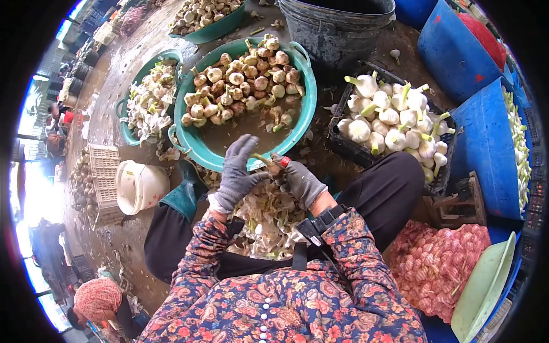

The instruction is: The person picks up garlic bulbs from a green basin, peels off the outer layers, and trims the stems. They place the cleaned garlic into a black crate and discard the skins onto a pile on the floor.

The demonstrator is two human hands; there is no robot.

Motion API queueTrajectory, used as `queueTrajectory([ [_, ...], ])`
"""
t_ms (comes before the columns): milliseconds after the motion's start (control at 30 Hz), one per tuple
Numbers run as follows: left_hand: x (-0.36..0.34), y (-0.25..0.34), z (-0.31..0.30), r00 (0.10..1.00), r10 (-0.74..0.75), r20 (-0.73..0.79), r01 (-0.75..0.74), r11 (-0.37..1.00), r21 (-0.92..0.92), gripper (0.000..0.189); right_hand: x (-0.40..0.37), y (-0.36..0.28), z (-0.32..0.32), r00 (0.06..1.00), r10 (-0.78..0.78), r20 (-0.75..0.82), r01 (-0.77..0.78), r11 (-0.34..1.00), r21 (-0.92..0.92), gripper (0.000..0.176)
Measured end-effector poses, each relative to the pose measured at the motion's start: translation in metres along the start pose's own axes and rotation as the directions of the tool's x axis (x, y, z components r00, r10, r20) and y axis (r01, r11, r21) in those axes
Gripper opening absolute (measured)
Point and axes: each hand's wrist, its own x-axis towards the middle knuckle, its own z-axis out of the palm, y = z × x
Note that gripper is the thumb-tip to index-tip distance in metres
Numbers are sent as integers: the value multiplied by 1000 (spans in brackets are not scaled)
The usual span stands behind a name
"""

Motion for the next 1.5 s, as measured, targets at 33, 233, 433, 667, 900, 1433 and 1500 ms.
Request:
queueTrajectory([
  [33,1,-4,-4,992,115,48,-117,992,52,58,3,2,-2,999,40,-28,-42,997,-62,31],
  [233,-21,-24,22,947,-163,277,242,929,-280,16,3,-4,0,994,54,-96,-84,933,-349,26],
  [433,-32,-44,22,634,-325,702,746,18,-665,23,-2,-10,7,917,-229,327,384,726,-570,43],
  [667,-47,-44,34,855,-228,465,513,242,-824,27,-15,-6,26,708,-526,470,558,9,-830,44],
  [900,-39,-25,14,673,-450,587,596,-140,-790,23,2,15,21,627,-707,328,639,225,-736,20],
  [1433,-10,-39,17,651,-586,483,611,782,124,44,10,-4,-12,993,-65,-101,87,970,225,25],
  [1500,14,-59,42,795,-541,277,549,834,54,46,25,-2,-1,828,-447,-338,433,893,-120,23],
])
